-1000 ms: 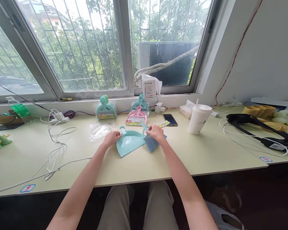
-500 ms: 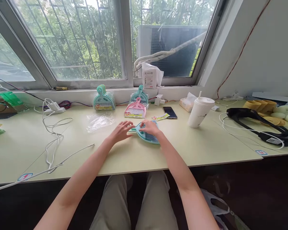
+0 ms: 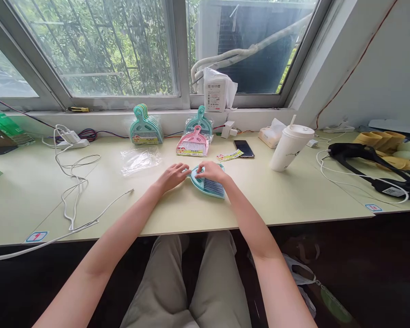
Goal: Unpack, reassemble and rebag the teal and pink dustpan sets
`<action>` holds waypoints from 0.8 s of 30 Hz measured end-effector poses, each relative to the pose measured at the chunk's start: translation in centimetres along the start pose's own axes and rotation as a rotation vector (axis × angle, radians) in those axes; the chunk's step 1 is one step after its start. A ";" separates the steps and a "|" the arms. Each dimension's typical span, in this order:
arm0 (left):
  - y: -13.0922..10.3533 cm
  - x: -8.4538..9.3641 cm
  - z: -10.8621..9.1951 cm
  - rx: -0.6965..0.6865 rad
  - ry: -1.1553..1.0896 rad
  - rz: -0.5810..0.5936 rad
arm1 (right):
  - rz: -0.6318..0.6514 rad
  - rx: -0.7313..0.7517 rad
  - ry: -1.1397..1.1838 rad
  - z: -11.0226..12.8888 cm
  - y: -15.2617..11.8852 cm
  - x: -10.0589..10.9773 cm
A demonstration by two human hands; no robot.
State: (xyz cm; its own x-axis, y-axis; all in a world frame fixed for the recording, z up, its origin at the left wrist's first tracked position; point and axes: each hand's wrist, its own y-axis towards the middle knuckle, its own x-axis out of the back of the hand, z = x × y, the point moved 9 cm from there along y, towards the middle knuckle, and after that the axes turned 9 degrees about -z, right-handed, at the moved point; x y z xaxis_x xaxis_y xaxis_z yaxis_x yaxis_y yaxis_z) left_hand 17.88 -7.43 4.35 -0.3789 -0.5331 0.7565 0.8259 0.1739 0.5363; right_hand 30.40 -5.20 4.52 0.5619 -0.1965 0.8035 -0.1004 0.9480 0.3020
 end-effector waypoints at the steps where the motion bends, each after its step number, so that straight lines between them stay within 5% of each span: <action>1: 0.0 0.0 -0.1 -0.003 -0.004 0.005 | 0.008 0.004 0.019 0.0 0.0 -0.1; 16: -0.3 -1.8 0.4 0.139 -0.105 0.177 | 0.019 -0.057 -0.019 -0.8 0.3 -1.1; 20: 0.3 1.2 1.9 0.305 -0.264 -0.122 | -0.111 -0.135 -0.009 0.1 0.4 0.5; 22: 0.0 2.7 3.8 0.544 -0.490 -0.360 | -0.278 -0.197 0.045 0.4 0.3 2.0; 24: -0.6 1.7 5.1 0.813 -0.882 -0.464 | -0.463 -0.235 0.080 0.7 -0.1 3.2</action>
State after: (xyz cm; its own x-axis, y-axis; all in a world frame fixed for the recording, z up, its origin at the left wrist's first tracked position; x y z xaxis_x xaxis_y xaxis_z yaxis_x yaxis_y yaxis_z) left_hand 14.61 -4.25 7.26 -0.9649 -0.0085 0.2625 0.1708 0.7390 0.6517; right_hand 31.58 -6.14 7.41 0.5661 -0.5969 0.5686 0.3547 0.7989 0.4857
